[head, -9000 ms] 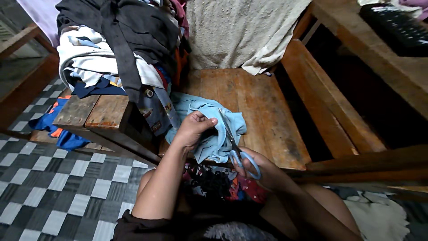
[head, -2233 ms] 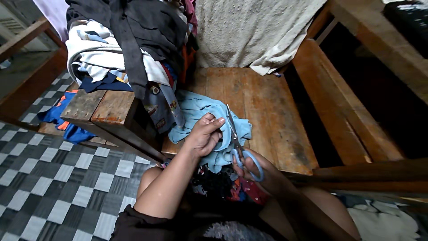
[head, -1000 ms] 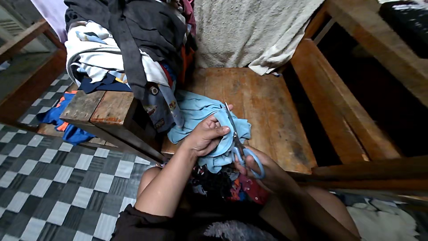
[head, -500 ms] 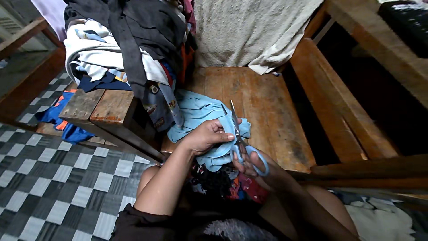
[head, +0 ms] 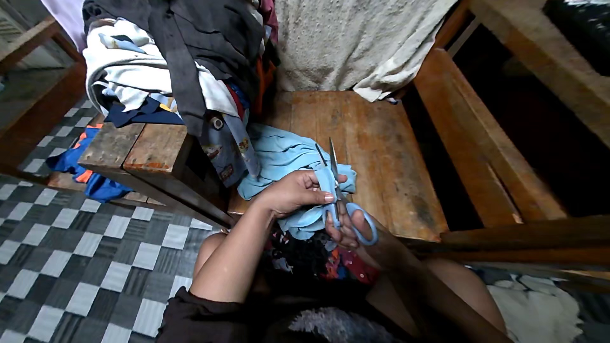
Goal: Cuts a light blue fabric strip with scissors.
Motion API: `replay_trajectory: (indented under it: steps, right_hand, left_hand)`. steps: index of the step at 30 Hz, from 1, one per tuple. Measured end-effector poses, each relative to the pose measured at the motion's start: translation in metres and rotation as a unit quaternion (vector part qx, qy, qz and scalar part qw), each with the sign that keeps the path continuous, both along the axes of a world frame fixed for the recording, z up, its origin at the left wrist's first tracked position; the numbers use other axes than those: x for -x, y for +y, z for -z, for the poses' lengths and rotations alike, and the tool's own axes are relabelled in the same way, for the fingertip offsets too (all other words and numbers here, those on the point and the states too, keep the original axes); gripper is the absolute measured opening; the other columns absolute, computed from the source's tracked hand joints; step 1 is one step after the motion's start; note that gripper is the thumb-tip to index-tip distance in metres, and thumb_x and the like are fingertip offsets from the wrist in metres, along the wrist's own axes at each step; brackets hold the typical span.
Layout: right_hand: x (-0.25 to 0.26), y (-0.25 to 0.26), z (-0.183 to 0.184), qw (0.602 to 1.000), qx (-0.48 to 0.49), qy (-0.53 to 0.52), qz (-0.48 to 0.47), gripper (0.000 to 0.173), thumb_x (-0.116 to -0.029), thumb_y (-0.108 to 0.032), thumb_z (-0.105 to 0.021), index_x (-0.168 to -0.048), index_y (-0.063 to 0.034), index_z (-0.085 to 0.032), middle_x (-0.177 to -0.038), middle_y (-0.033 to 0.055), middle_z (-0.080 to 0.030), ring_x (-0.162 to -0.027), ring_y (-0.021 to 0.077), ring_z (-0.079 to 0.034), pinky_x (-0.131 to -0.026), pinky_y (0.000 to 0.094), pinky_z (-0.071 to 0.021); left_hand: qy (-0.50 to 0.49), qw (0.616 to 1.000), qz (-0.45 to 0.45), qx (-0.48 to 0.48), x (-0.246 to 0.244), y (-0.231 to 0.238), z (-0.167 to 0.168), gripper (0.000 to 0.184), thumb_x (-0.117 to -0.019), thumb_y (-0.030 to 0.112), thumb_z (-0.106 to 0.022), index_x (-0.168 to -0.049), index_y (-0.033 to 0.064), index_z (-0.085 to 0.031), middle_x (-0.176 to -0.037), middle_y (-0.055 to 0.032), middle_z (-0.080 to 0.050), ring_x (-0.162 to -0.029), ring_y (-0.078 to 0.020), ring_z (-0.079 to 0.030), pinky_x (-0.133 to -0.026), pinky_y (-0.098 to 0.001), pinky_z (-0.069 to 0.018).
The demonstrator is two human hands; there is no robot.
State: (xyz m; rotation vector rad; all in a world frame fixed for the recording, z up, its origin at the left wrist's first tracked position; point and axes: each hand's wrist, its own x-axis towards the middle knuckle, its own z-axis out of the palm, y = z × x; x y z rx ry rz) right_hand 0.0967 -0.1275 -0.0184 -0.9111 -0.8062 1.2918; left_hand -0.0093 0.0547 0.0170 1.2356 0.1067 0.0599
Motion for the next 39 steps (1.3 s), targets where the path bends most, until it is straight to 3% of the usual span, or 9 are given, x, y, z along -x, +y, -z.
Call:
replay_trajectory:
  steps: [8, 10, 13, 16, 20, 24, 29, 33, 39]
  right_hand:
    - [0.007, -0.002, -0.008, 0.996, 0.052, -0.030, 0.063, 0.041, -0.0882, -0.057, -0.071, -0.098, -0.0203, -0.057, -0.069, -0.0157, -0.055, -0.054, -0.0063, -0.048, -0.050, 0.0105, -0.0408]
    - [0.001, -0.004, -0.008, 0.997, 0.047, -0.032, 0.061, 0.041, -0.0871, -0.058, -0.071, -0.099, -0.0209, -0.058, -0.070, -0.0158, -0.058, -0.055, -0.0061, -0.050, -0.052, 0.0107, -0.0431]
    - [-0.018, -0.009, -0.001, 0.998, 0.004, -0.026, 0.058, 0.043, -0.0898, -0.064, -0.062, -0.098, -0.0218, -0.061, -0.072, -0.0142, -0.059, -0.054, -0.0052, -0.048, -0.050, 0.0121, -0.0413]
    - [-0.042, -0.013, 0.013, 0.995, -0.026, -0.041, 0.081, 0.052, -0.0895, -0.068, -0.057, -0.108, -0.0197, -0.057, -0.087, -0.0110, -0.065, -0.059, -0.0031, -0.053, -0.055, 0.0139, -0.0452]
    - [-0.054, -0.018, 0.015, 0.983, 0.066, -0.111, 0.133, 0.053, -0.0961, -0.064, -0.054, -0.113, -0.0134, -0.049, -0.088, -0.0096, -0.065, -0.060, -0.0019, -0.055, -0.057, 0.0129, -0.0480]
    - [-0.054, -0.023, 0.006, 0.971, 0.115, -0.122, 0.169, 0.023, -0.1098, -0.026, -0.033, -0.117, -0.0084, -0.047, -0.086, -0.0069, -0.063, -0.058, -0.0018, -0.053, -0.056, 0.0125, -0.0475]
    - [-0.057, -0.030, 0.002, 0.963, 0.130, -0.136, 0.192, 0.018, -0.1101, -0.021, -0.036, -0.114, -0.0084, -0.049, -0.083, -0.0071, -0.062, -0.057, -0.0028, -0.052, -0.055, 0.0116, -0.0464]
    - [-0.057, -0.037, 0.002, 0.961, 0.127, -0.165, 0.184, 0.014, -0.1090, -0.018, -0.040, -0.114, -0.0086, -0.049, -0.081, -0.0075, -0.061, -0.057, -0.0031, -0.051, -0.055, 0.0119, -0.0460]
    - [-0.056, -0.046, 0.007, 0.946, 0.176, -0.224, 0.154, 0.025, -0.1042, -0.019, -0.058, -0.124, -0.0066, -0.051, -0.091, -0.0005, -0.062, -0.068, 0.0045, -0.058, -0.064, 0.0226, -0.0512]
  left_hand:
    - [-0.004, 0.998, 0.001, -0.055, 0.000, 0.001, -0.001, 0.031, -0.0919, -0.005, -0.060, -0.123, -0.0033, -0.065, -0.119, 0.0003, -0.071, -0.100, 0.0019, -0.065, -0.091, -0.0189, -0.0524]
    - [0.015, 0.995, -0.031, -0.095, 0.004, 0.002, -0.007, 0.025, -0.0908, -0.005, -0.060, -0.114, -0.0006, -0.066, -0.107, 0.0041, -0.070, -0.091, 0.0043, -0.063, -0.084, -0.0164, -0.0521]
    - [0.036, 0.976, -0.096, -0.192, 0.025, 0.012, -0.029, 0.029, -0.0910, -0.006, -0.060, -0.119, 0.0013, -0.065, -0.095, 0.0044, -0.065, -0.085, 0.0002, -0.061, -0.079, -0.0191, -0.0533]
    - [-0.027, 0.951, -0.123, -0.284, 0.057, 0.013, -0.050, 0.012, -0.0890, 0.002, -0.063, -0.097, 0.0096, -0.068, -0.092, 0.0082, -0.069, -0.077, 0.0036, -0.061, -0.069, -0.0159, -0.0526]
    - [-0.193, 0.956, -0.075, -0.209, 0.089, -0.018, -0.081, 0.013, -0.0998, 0.030, -0.066, -0.105, 0.0197, -0.072, -0.087, 0.0105, -0.070, -0.063, 0.0084, -0.059, -0.055, -0.0089, -0.0498]
    - [-0.359, 0.923, -0.095, -0.102, 0.102, -0.060, -0.109, 0.015, -0.0993, 0.018, -0.066, -0.111, 0.0115, -0.073, -0.090, 0.0002, -0.074, -0.075, -0.0057, -0.071, -0.065, -0.0202, -0.0597]
    - [-0.288, 0.924, -0.140, -0.208, 0.090, -0.086, -0.100, 0.013, -0.1012, 0.023, -0.064, -0.110, 0.0161, -0.071, -0.097, 0.0031, -0.074, -0.079, -0.0052, -0.071, -0.069, -0.0232, -0.0619]
    - [-0.260, 0.956, -0.071, -0.115, 0.079, -0.112, -0.095, 0.013, -0.1019, 0.018, -0.062, -0.110, 0.0104, -0.069, -0.103, -0.0023, -0.073, -0.086, -0.0107, -0.073, -0.076, -0.0281, -0.0636]
    - [-0.362, 0.931, -0.040, -0.037, 0.071, -0.147, -0.116, 0.018, -0.1011, 0.017, -0.063, -0.115, 0.0085, -0.069, -0.103, -0.0061, -0.074, -0.091, -0.0112, -0.073, -0.078, -0.0275, -0.0622]
